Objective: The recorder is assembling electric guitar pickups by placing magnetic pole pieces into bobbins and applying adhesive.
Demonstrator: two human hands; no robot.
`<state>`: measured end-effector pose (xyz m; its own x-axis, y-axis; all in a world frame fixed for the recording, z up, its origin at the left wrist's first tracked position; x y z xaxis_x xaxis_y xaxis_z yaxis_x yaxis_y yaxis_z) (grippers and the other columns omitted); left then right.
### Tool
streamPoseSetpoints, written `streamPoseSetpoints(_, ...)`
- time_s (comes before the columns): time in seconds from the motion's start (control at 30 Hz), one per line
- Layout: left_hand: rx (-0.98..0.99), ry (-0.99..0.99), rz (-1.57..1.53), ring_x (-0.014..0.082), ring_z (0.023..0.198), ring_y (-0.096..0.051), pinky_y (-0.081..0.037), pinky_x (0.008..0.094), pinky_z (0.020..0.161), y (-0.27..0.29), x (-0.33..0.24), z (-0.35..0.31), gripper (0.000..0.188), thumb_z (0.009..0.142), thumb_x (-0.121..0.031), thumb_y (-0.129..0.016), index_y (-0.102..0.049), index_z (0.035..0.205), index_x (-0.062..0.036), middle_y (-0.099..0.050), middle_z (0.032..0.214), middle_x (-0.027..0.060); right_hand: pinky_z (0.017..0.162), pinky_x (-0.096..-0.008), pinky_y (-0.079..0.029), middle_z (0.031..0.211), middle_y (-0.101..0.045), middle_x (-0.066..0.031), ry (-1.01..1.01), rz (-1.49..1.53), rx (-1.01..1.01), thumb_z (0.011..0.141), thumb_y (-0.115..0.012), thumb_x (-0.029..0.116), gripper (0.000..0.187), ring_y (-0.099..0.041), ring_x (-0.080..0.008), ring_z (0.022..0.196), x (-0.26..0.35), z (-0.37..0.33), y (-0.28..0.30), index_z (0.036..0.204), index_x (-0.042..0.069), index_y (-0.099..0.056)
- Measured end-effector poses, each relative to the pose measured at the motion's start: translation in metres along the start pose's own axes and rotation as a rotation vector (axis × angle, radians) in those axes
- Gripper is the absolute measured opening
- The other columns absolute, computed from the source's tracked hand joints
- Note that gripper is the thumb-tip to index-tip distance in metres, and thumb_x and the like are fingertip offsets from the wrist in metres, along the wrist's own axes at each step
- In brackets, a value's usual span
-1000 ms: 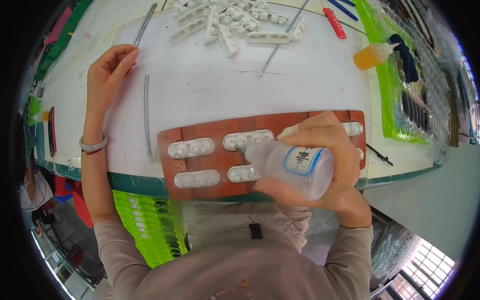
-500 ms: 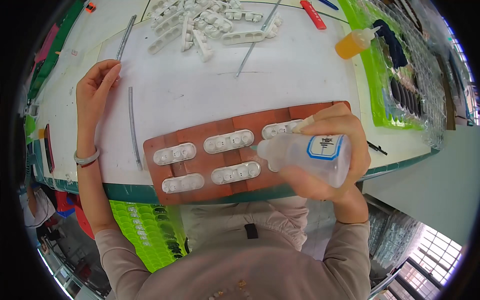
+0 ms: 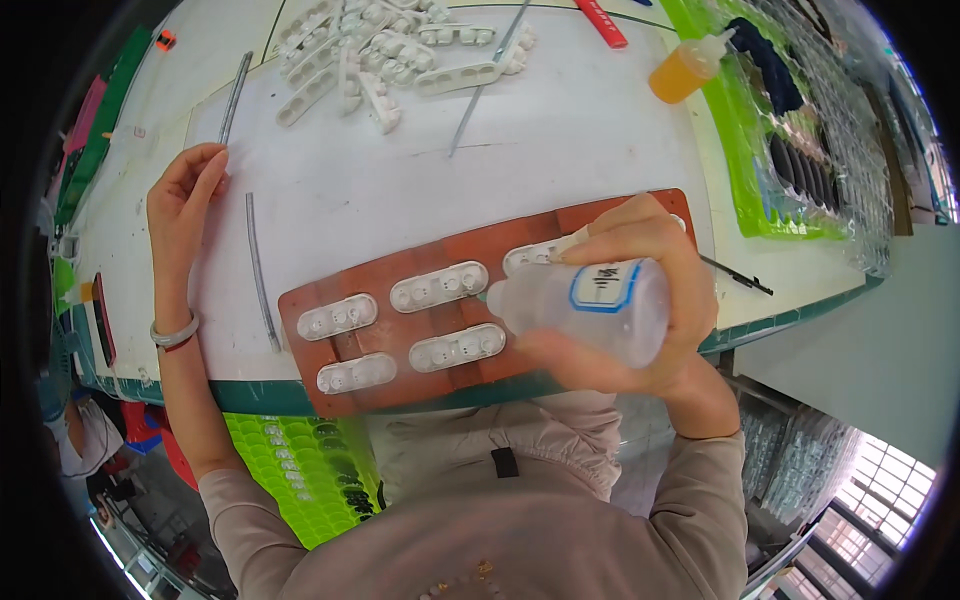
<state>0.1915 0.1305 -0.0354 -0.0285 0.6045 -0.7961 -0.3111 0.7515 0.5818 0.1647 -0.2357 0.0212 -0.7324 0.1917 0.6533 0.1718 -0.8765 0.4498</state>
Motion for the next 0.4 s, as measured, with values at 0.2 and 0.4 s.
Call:
streamPoseSetpoints(0.2,-0.010,0.005,-0.064,0.0061,0.065,-0.051,-0.041,0.0177,0.061,0.003,0.005,0.000,0.017,0.082,-0.012,-0.060,-0.061,0.094,0.0011,-0.059,0.076,0.0011,0.059,-0.0254,-0.041,0.073,-0.052,-0.0118,-0.144,0.137,-0.250,0.058,-0.070,0.030,0.048,-0.051,-0.0168,0.066,-0.019,-0.016,0.045,0.086,-0.003,-0.051)
streamPoseSetpoints(0.4,-0.034,0.050,-0.016,0.0068,0.066,-0.052,-0.042,0.0176,0.061,0.007,0.011,0.002,0.018,0.083,-0.014,-0.060,-0.062,0.096,-0.0016,-0.059,0.077,0.0014,0.060,-0.0255,-0.041,0.081,-0.055,-0.0161,-0.112,0.085,-0.098,0.059,-0.070,0.025,0.045,-0.052,-0.0178,0.066,-0.022,-0.013,0.039,0.088,-0.003,-0.051)
Point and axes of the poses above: each hand's wrist, its own z-axis towards the middle knuckle, its own y-axis out of the back of the hand, x = y × z, the point moved 8 cm from there along z, towards the middle knuckle
